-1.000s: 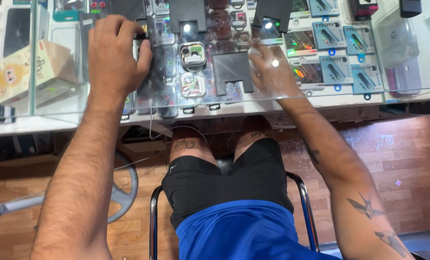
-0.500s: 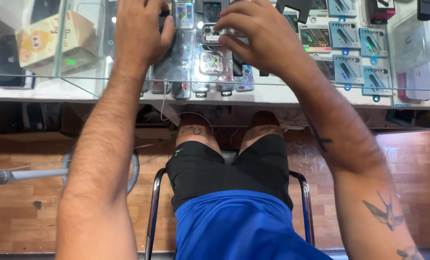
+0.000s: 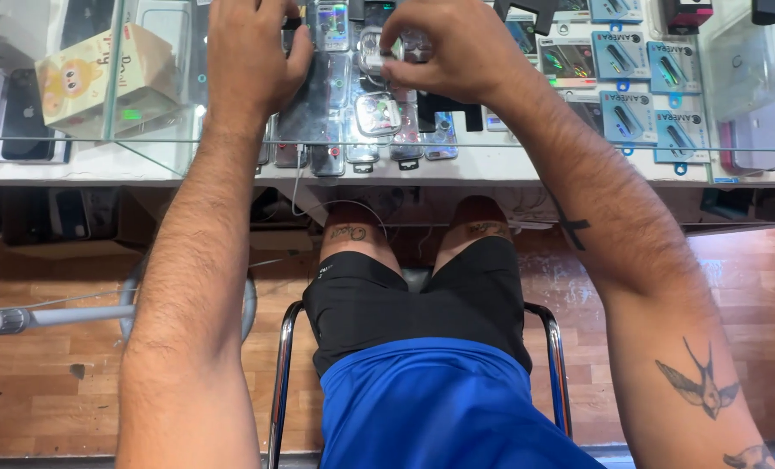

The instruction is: A person at a mobile repair service desk is inspecting and organizing various phone components and checking a smartphone.

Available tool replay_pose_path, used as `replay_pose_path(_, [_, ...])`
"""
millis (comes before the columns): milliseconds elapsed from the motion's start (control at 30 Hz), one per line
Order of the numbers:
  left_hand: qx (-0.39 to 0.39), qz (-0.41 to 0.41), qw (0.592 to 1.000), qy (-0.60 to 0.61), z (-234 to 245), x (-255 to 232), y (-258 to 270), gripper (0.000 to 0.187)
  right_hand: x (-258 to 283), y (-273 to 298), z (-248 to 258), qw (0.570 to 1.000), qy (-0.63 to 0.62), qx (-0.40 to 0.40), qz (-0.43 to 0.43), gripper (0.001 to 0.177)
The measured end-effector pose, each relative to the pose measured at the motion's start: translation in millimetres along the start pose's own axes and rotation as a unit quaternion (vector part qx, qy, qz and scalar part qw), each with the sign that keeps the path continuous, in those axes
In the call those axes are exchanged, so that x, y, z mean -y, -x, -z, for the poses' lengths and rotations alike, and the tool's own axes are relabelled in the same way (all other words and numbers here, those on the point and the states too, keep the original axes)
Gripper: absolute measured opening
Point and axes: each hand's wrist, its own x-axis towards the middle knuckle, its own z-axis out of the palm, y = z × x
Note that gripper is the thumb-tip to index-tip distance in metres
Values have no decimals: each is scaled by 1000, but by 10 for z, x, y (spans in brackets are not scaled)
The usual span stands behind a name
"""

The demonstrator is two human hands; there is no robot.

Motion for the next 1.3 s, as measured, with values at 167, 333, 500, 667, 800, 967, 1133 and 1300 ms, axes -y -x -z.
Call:
replay_pose_path(167, [-2,0,1000,-16,-19,23,28,14,311,312,429,977,-182,-94,64,20])
replay_pose_path(333, [-5,-34,999,-33,2,33,42,15,796,905,460,906,-390,78,144,26])
replay_pose_path(500, [12,-42,998,-45,34,40,77,15,512,1450,-194,882,-369,286,61,32])
replay_pose_path(667, [2,-56,998,-34,52,35,56,15,-270,1644,-361,914,-250,176,-266,20])
replay_pose_path(800, [5,-60,998,-33,83,17,51,14,-735,1504,-472,981,-132,26,-139,21])
replay_pose_path(967, [12,-44,999,-2,46,55,70,13,-1051,1229,-729,997,-32,-9,-74,16])
replay_pose_path(1133, [15,-39,999,-7,42,65,67,14,-917,1053,-686,977,-86,59,-184,21])
replay_pose_path(1300, [18,-44,999,-18,64,33,56,14,-1029,1104,-813,971,-35,99,-214,26])
